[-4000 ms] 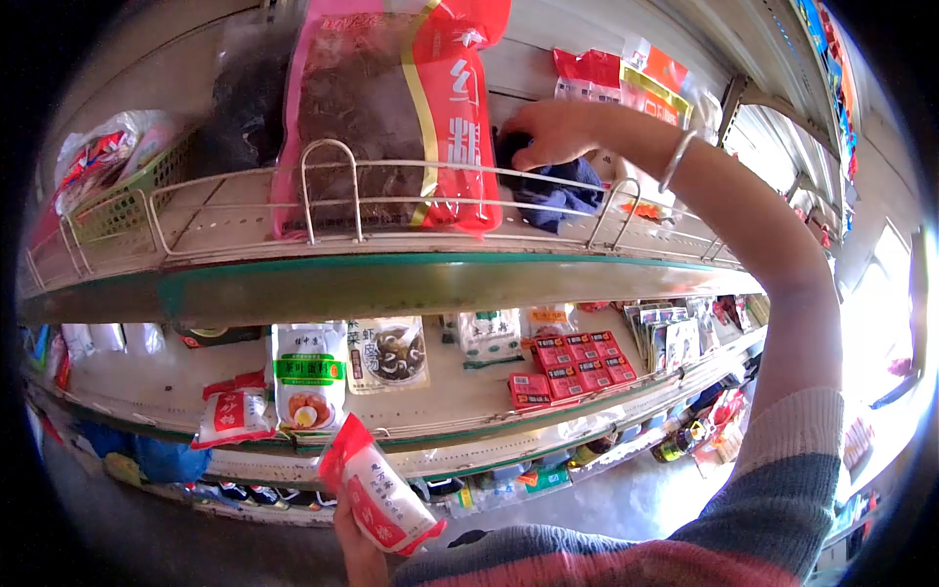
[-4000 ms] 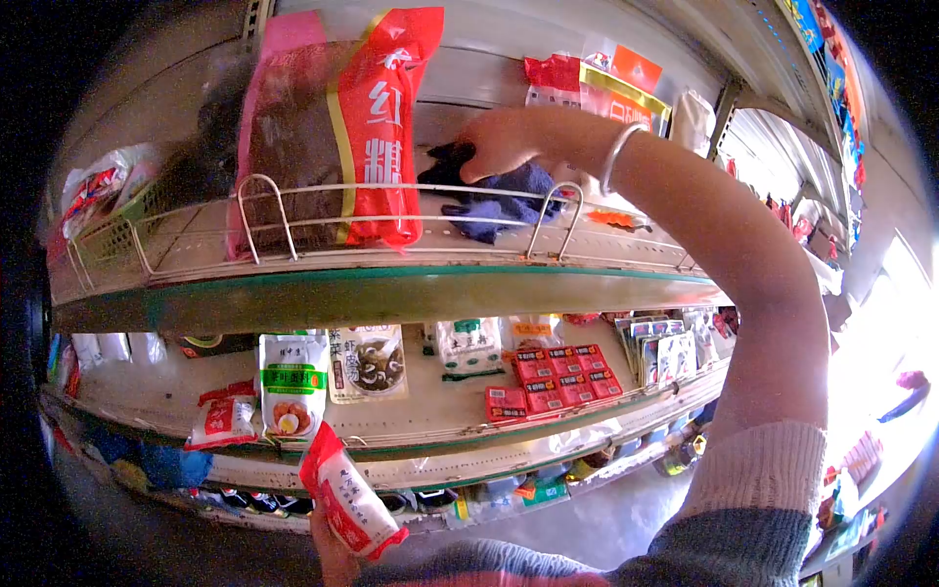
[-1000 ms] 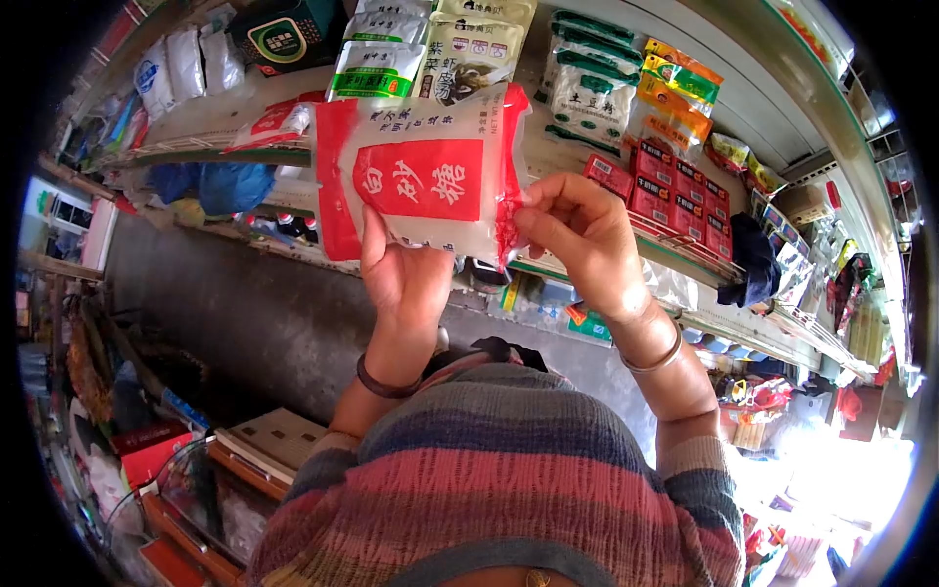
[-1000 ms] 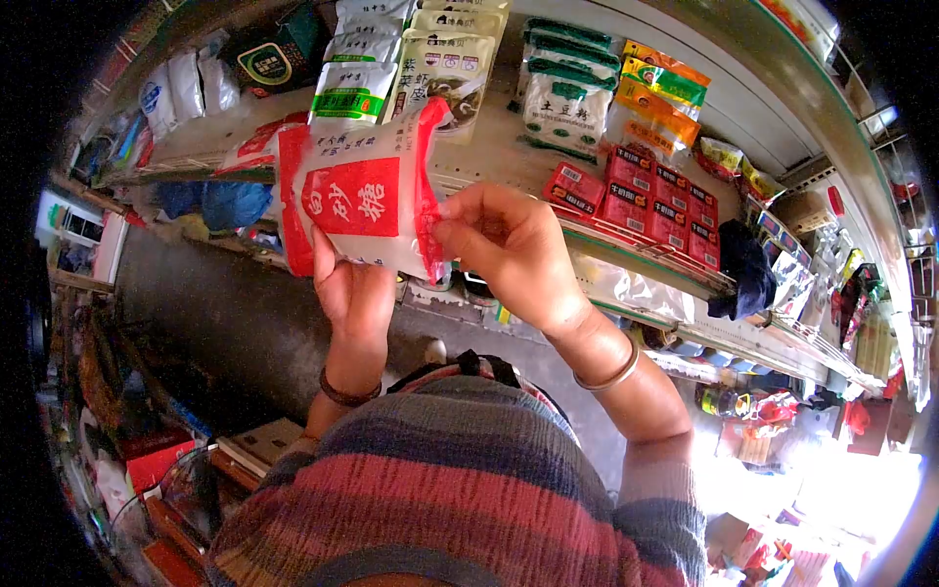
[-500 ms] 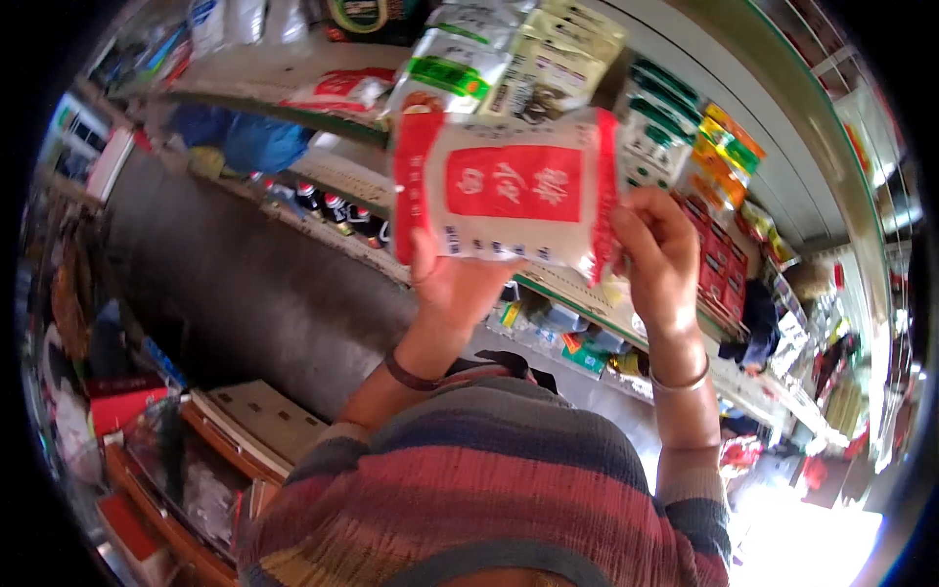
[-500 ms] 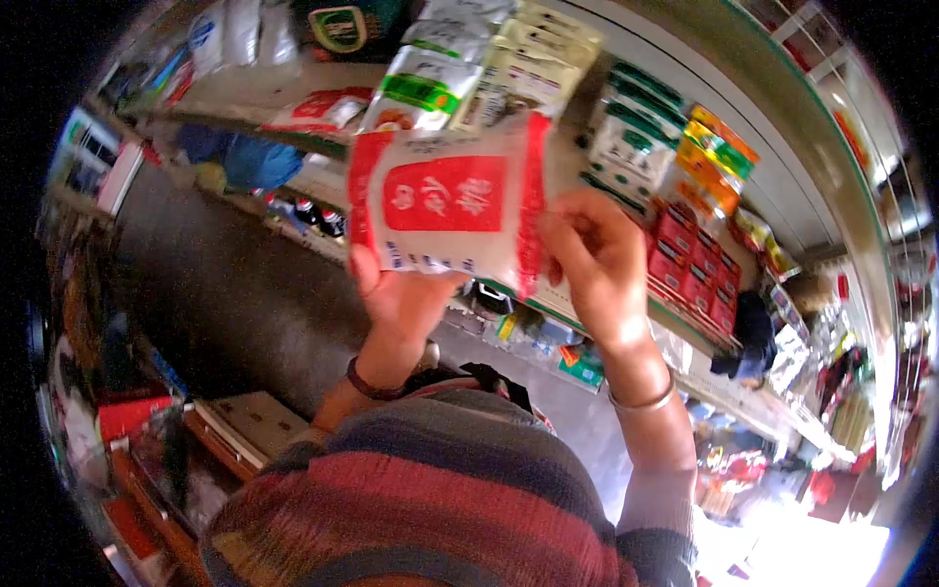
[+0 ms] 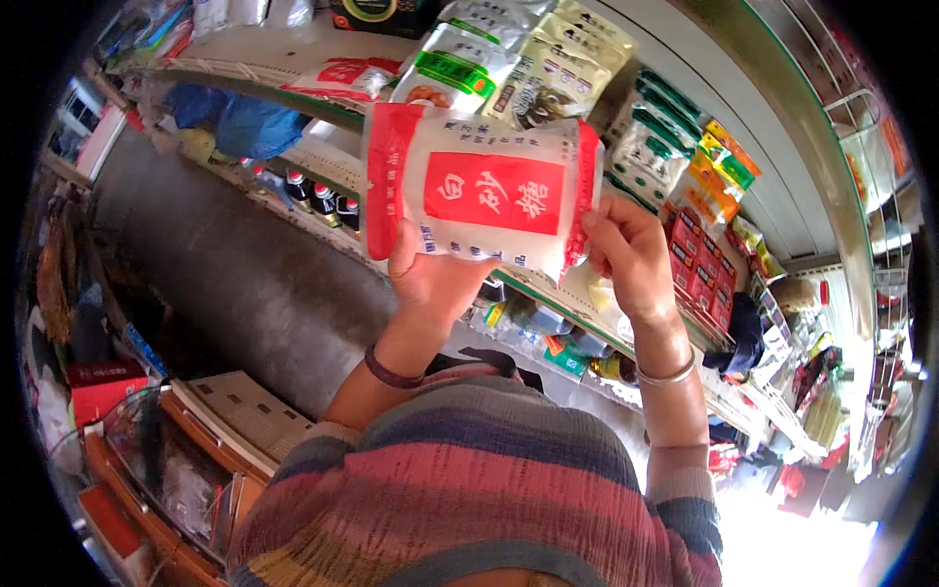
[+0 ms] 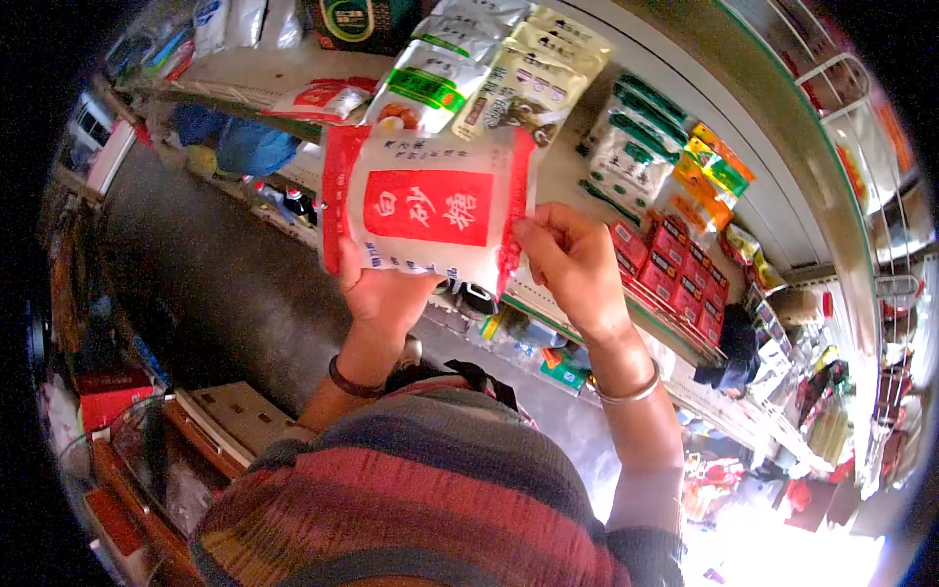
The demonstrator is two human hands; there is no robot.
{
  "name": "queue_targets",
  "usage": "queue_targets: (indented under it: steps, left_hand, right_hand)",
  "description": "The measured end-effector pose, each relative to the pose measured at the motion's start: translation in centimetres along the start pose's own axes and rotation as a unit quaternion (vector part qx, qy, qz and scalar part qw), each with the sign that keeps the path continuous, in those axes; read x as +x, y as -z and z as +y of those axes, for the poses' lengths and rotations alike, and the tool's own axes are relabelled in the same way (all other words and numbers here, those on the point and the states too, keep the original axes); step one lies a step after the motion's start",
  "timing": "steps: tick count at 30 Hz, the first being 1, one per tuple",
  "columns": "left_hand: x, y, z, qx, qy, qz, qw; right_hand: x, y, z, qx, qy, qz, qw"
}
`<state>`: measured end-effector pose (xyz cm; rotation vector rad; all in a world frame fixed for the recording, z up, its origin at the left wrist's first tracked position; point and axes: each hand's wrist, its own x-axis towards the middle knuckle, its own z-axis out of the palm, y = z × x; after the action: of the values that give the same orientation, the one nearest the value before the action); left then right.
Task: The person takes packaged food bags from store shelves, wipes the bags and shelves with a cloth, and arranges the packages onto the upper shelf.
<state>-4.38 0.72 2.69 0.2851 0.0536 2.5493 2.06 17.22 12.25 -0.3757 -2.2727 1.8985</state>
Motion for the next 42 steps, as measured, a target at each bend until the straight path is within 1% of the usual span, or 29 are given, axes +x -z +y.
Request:
queue_targets:
  steps: [3,4,5,7,8,10,11,12,13,15,16,19,20,23,24,25,28,30,33,34,35,36,37,38,39,40,41,42]
  left_hand:
    - [0.0,-0.2,-0.1,-0.002,0.007,0.001,1.000]
    - [0.1,-0.1,-0.3,-0.002,0.007,-0.010,1.000]
    - [0.1,-0.1,-0.4,-0.007,0.008,-0.010,1.000]
    - [0.0,-0.2,-0.6,-0.016,0.009,-0.008,1.000]
    - [-0.1,-0.1,-0.8,-0.020,0.014,-0.004,1.000]
    - [0.0,0.5,-0.8,-0.021,0.012,-0.002,1.000]
    - [0.1,0.9,-0.8,-0.044,0.012,0.019,0.999]
    - [0.0,1.1,-1.1,-0.069,0.012,0.046,0.996]
    - [-0.3,1.2,-1.2,-0.095,0.014,0.072,0.993]
    - [0.0,0.7,-0.7,-0.063,0.027,0.019,0.997]
    - [0.4,0.3,-0.6,-0.049,0.030,-0.013,0.998]
    - [0.0,0.2,-0.8,-0.040,0.026,0.023,0.999]
    - [-0.1,0.0,-0.8,-0.034,0.025,0.029,0.999]
    - [0.0,0.5,-0.8,-0.046,0.012,0.041,0.998]
    - [0.0,0.5,-0.7,-0.050,0.001,0.054,0.997]
    - [0.0,0.5,-0.8,-0.053,-0.003,0.066,0.996]
    - [-0.1,0.5,-1.0,-0.067,-0.002,0.087,0.994]
    - [-0.2,0.4,-1.0,-0.058,-0.010,0.082,0.995]
    - [-0.5,-0.4,-0.8,-0.048,-0.020,0.150,0.987]
    - [-0.5,-0.1,-0.4,-0.049,0.002,0.062,0.997]
    - [-0.7,-0.3,-0.2,-0.083,0.007,0.053,0.995]
    - [-0.8,-0.5,0.1,-0.116,0.011,0.044,0.992]
    - [-1.0,-0.9,0.2,-0.148,0.017,0.034,0.988]
    - [-0.9,-1.4,0.2,-0.194,0.044,-0.060,0.978]
    - [-0.9,-2.6,0.3,-0.113,0.051,-0.016,0.992]
    - [-0.9,-3.9,0.5,-0.030,0.057,0.022,0.998]
    - [-1.0,-4.9,0.7,0.013,0.069,0.058,0.996]
    - [-1.1,-6.0,0.8,0.056,0.084,0.093,0.990]
  right_hand:
    - [0.2,0.6,0.8,-0.036,0.046,-0.002,0.998]
    - [0.0,-0.1,0.7,-0.014,0.059,0.035,0.998]
    - [0.0,-0.3,0.7,-0.083,0.113,0.068,0.988]
    - [-0.1,-0.5,0.9,-0.220,0.215,0.130,0.943]
    - [0.1,-0.5,0.8,-0.238,0.185,0.137,0.944]
    - [-0.8,0.0,0.3,-0.232,0.182,0.089,0.951]
    - [-1.0,0.1,0.2,-0.227,0.185,0.060,0.954]
    - [-1.2,0.0,0.6,-0.156,0.174,0.041,0.971]
    - [-1.0,-0.4,0.7,-0.115,0.168,0.057,0.977]
    - [0.1,0.5,1.3,-0.104,0.086,0.065,0.989]
    - [0.3,0.9,2.2,-0.144,0.120,0.055,0.981]
    - [0.4,0.3,2.5,-0.068,0.138,0.059,0.986]
    - [0.1,0.5,1.7,-0.030,0.073,0.027,0.997]
    - [-1.0,0.7,0.7,-0.077,0.018,-0.030,0.996]
    - [-1.2,0.4,0.9,-0.109,0.030,-0.017,0.993]
    - [-1.2,0.2,1.0,-0.111,0.057,-0.001,0.992]
    - [-0.7,0.8,1.9,-0.170,0.074,-0.001,0.983]
    - [-0.9,0.8,1.4,-0.141,0.067,-0.015,0.988]
    - [-1.6,0.9,0.1,-0.092,0.053,-0.034,0.994]
    - [-1.7,1.3,-0.2,-0.086,0.047,-0.038,0.994]
    - [-1.8,1.8,-0.6,-0.080,0.043,-0.044,0.995]
    - [-1.6,2.7,-1.2,-0.054,0.063,-0.057,0.995]
    - [-1.1,3.8,-2.0,-0.057,0.078,-0.079,0.992]
    - [-0.8,3.8,-2.5,0.003,0.044,-0.071,0.997]
    - [-0.5,3.8,-3.2,0.062,0.016,-0.058,0.996]
    - [-0.2,4.3,-3.6,0.073,-0.012,-0.112,0.991]
    - [0.3,4.5,-3.6,0.121,-0.051,-0.153,0.979]
    - [0.4,4.7,-4.2,0.123,-0.072,-0.193,0.971]
